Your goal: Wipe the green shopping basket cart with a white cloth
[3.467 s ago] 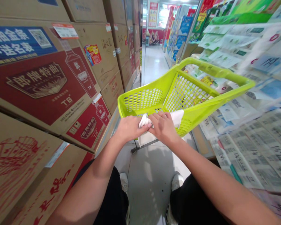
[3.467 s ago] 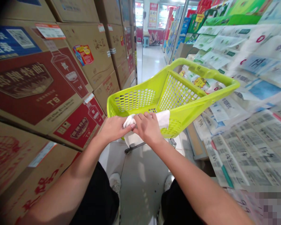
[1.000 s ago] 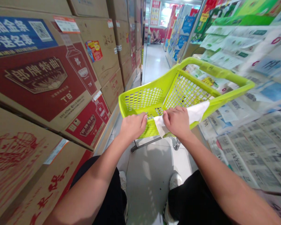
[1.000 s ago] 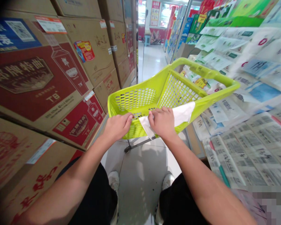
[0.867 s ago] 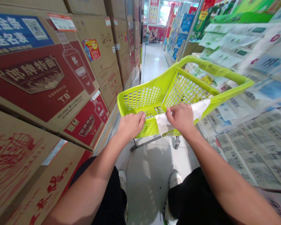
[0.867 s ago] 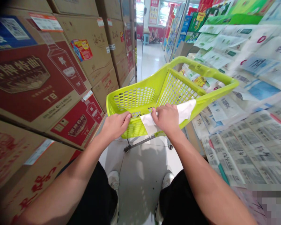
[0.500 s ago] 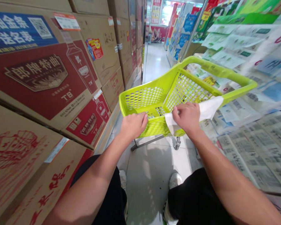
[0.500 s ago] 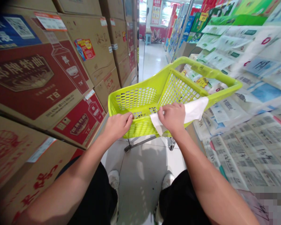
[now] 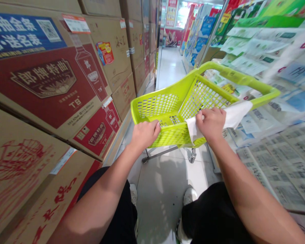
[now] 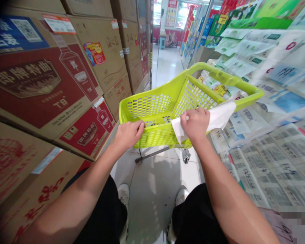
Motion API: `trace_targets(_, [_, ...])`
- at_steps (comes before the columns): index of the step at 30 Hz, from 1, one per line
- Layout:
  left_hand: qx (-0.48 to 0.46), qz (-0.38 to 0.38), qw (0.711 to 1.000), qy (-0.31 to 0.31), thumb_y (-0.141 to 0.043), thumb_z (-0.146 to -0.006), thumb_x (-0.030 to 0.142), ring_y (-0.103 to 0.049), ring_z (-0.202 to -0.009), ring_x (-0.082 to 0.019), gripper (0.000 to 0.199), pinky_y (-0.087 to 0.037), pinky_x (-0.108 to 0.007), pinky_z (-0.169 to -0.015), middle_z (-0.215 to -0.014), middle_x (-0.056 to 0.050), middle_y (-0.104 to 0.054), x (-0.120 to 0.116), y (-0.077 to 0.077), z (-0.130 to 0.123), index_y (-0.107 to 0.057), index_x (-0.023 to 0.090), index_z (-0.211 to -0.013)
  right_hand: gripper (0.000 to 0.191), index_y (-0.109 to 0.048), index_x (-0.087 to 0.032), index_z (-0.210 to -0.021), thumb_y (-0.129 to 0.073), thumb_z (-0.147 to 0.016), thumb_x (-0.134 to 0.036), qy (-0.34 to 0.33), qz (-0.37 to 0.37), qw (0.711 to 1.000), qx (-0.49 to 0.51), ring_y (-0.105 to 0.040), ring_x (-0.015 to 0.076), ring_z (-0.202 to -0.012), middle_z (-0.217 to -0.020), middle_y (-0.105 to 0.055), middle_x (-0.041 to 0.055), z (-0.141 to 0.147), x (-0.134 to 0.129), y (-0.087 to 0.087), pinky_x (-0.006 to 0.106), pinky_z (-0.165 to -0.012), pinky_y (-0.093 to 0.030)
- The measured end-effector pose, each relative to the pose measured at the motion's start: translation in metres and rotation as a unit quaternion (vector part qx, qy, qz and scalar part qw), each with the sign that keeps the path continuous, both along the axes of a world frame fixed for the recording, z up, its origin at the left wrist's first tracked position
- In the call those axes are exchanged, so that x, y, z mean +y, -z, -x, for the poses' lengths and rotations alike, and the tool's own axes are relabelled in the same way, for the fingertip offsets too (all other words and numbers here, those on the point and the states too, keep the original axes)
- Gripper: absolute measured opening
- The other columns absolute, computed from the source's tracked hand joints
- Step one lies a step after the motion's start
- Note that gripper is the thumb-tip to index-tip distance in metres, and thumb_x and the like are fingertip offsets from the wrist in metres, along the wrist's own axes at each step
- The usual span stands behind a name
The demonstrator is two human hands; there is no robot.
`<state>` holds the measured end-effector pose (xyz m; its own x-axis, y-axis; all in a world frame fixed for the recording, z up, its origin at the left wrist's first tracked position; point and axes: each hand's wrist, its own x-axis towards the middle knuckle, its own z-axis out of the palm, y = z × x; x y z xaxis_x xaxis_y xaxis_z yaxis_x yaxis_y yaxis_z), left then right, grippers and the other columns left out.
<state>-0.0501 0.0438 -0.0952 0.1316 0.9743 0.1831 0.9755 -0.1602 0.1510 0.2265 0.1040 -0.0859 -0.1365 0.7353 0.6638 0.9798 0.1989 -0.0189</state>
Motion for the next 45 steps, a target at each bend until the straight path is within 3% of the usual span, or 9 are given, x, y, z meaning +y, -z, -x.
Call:
trace_targets(3, [0.005, -0.007, 1.0, -0.004, -0.025, -0.109, 0.043, -0.075, -0.086, -0.028, 0.052, -0.047, -0.034, -0.073, -0.093, -0.01, -0.078, -0.001, 0.0, -0.002, -0.073, 0.024, -0.108, 0.035, -0.065, -0.022, -0.071, -0.047, -0.099, -0.032, -0.06, 0.051, 0.997, -0.025, -0.057, 0.025, -0.082, -0.079, -0.074, 0.0076, 0.034, -0.016, 0.003, 0.04, -0.08, -0.029])
trace_targets(5, [0.003, -0.005, 1.0, 0.003, -0.026, -0.108, 0.043, -0.074, -0.085, -0.027, 0.051, -0.046, -0.034, -0.071, -0.092, -0.009, -0.078, -0.001, -0.001, 0.0, -0.073, 0.024, -0.106, 0.038, -0.064, -0.022, -0.069, -0.047, -0.1, -0.034, -0.091, 0.078, 0.992, -0.035, -0.058, 0.0237, -0.079, -0.076, -0.073, 0.0068, 0.042, -0.019, 0.001, 0.039, -0.077, -0.028])
trace_targets(12, [-0.005, -0.003, 1.0, 0.021, -0.023, -0.109, 0.044, -0.074, -0.085, -0.027, 0.054, -0.045, -0.034, -0.07, -0.091, -0.009, -0.078, -0.003, -0.002, 0.002, -0.073, 0.024, -0.107, 0.034, -0.066, -0.021, -0.068, -0.048, -0.095, -0.032, 0.015, 0.006, 1.0, 0.003, -0.059, 0.0277, -0.081, -0.074, -0.071, 0.0118, -0.008, 0.006, -0.003, 0.041, -0.08, -0.029])
trace_targets(14, [-0.007, -0.004, 1.0, 0.018, -0.024, -0.109, 0.043, -0.074, -0.086, -0.028, 0.052, -0.045, -0.034, -0.071, -0.093, -0.009, -0.078, -0.004, -0.002, -0.001, -0.073, 0.024, -0.11, 0.035, -0.064, -0.022, -0.067, -0.047, -0.096, -0.032, 0.007, 0.01, 1.0, 0.005, -0.059, 0.0269, -0.083, -0.074, -0.071, 0.0098, 0.004, 0.001, 0.0, 0.041, -0.082, -0.029])
trace_targets(19, [-0.01, 0.004, 1.0, 0.019, -0.025, -0.109, 0.044, -0.074, -0.087, -0.027, 0.052, -0.047, -0.034, -0.073, -0.093, -0.009, -0.078, -0.002, -0.001, 0.002, -0.074, 0.025, -0.109, 0.038, -0.063, -0.022, -0.068, -0.046, -0.099, -0.035, -0.097, 0.086, 0.991, -0.022, -0.061, 0.0226, -0.078, -0.076, -0.073, 0.0051, 0.043, -0.019, 0.001, 0.039, -0.077, -0.026])
trace_targets(26, [-0.017, -0.005, 0.999, 0.033, -0.023, -0.109, 0.044, -0.074, -0.088, -0.028, 0.055, -0.047, -0.035, -0.071, -0.093, -0.009, -0.078, -0.001, 0.002, 0.003, -0.074, 0.024, -0.104, 0.033, -0.058, -0.022, -0.065, -0.046, -0.095, -0.032, 0.007, 0.003, 1.0, 0.007, -0.06, 0.0251, -0.077, -0.073, -0.07, 0.01, -0.003, 0.003, -0.004, 0.041, -0.079, -0.028])
trace_targets(33, [-0.02, 0.003, 0.998, 0.052, -0.025, -0.108, 0.048, -0.074, -0.088, -0.027, 0.056, -0.048, -0.035, -0.073, -0.094, -0.009, -0.078, -0.002, -0.001, 0.002, -0.076, 0.024, -0.11, 0.036, -0.057, -0.022, -0.067, -0.046, -0.098, -0.035, -0.103, 0.082, 0.991, -0.016, -0.061, 0.022, -0.078, -0.073, -0.07, 0.0052, 0.039, -0.02, 0.001, 0.039, -0.077, -0.026])
trace_targets(40, [-0.029, 0.006, 0.993, 0.113, -0.028, -0.107, 0.051, -0.072, -0.086, -0.025, 0.054, -0.045, -0.035, -0.07, -0.095, -0.007, -0.079, -0.001, 0.0, 0.011, -0.075, 0.025, -0.102, 0.032, -0.057, -0.023, -0.065, -0.047, -0.094, -0.034, 0.001, 0.011, 1.0, 0.009, -0.06, 0.0251, -0.076, -0.072, -0.069, 0.0103, -0.002, 0.003, -0.002, 0.04, -0.077, -0.028])
trace_targets(45, [-0.006, -0.007, 0.993, 0.115, -0.035, -0.105, 0.054, -0.073, -0.085, -0.027, 0.049, -0.045, -0.035, -0.07, -0.094, -0.007, -0.079, -0.003, 0.001, 0.008, -0.075, 0.025, -0.103, 0.036, -0.059, -0.022, -0.066, -0.046, -0.098, -0.035, -0.062, 0.051, 0.997, -0.009, -0.061, 0.0234, -0.08, -0.071, -0.071, 0.0059, 0.029, -0.013, 0.003, 0.04, -0.08, -0.027])
